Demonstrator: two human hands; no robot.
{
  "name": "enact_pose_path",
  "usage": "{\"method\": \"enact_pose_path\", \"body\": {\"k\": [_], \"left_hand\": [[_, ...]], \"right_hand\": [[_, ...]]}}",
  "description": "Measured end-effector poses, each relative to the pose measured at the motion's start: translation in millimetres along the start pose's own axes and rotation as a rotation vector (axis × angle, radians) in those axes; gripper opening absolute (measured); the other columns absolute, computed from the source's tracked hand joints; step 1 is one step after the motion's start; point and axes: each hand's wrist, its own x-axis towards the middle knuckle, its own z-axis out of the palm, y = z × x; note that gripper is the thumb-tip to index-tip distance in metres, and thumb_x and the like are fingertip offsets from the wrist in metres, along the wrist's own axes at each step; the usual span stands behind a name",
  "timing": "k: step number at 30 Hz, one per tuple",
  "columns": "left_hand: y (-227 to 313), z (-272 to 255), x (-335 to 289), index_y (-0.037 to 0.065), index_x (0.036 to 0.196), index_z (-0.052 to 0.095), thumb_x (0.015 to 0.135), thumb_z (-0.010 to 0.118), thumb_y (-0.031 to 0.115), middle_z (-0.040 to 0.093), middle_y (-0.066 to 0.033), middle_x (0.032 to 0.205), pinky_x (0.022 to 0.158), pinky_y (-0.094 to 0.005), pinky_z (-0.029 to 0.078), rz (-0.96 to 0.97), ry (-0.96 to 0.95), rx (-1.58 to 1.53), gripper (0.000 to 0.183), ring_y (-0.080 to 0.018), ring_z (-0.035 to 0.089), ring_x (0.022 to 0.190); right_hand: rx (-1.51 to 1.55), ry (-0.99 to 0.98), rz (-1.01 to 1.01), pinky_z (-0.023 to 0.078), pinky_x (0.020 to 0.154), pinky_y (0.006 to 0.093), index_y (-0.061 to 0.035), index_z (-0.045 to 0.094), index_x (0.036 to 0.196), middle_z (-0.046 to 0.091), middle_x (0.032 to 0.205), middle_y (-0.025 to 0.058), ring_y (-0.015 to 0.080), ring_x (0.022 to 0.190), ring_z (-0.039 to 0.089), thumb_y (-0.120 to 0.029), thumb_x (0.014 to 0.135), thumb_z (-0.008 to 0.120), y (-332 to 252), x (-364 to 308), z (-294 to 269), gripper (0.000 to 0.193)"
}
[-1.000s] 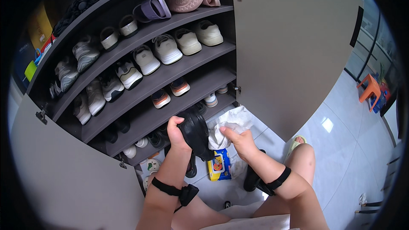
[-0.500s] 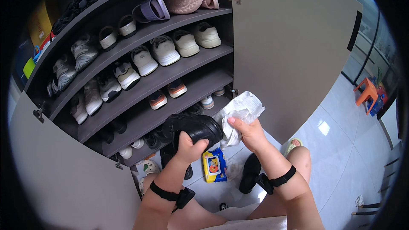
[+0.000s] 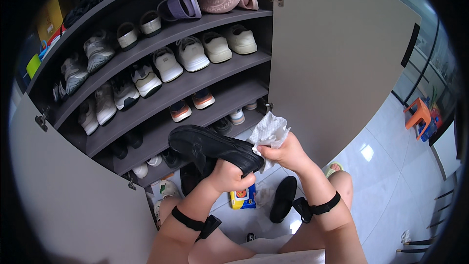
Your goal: The person wipes a black shoe using a wet wipe, cleans the sole and sides, retrieves a box of shoe polish and a brush from a cabinet, and applies polish to the shoe.
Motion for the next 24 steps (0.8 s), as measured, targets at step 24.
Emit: {"method": "enact_pose_path", "body": {"k": [24], "left_hand": [[-4, 22, 9, 0.001, 0.072, 0.062, 0.068, 0.053, 0.000, 0.060, -0.0120, 0.069, 0.059, -0.0328, 0.048, -0.149, 0.212, -0.199, 0.011, -0.0274, 0.060, 0.061]], "right_hand": [[0.149, 0.109, 0.153, 0.048, 0.070, 0.0268, -0.0003, 0.061, 0.097, 0.063, 0.086, 0.0025, 0.0106, 0.076, 0.058, -0.002, 0.073, 0.064, 4, 2, -6, 0.025]]}}
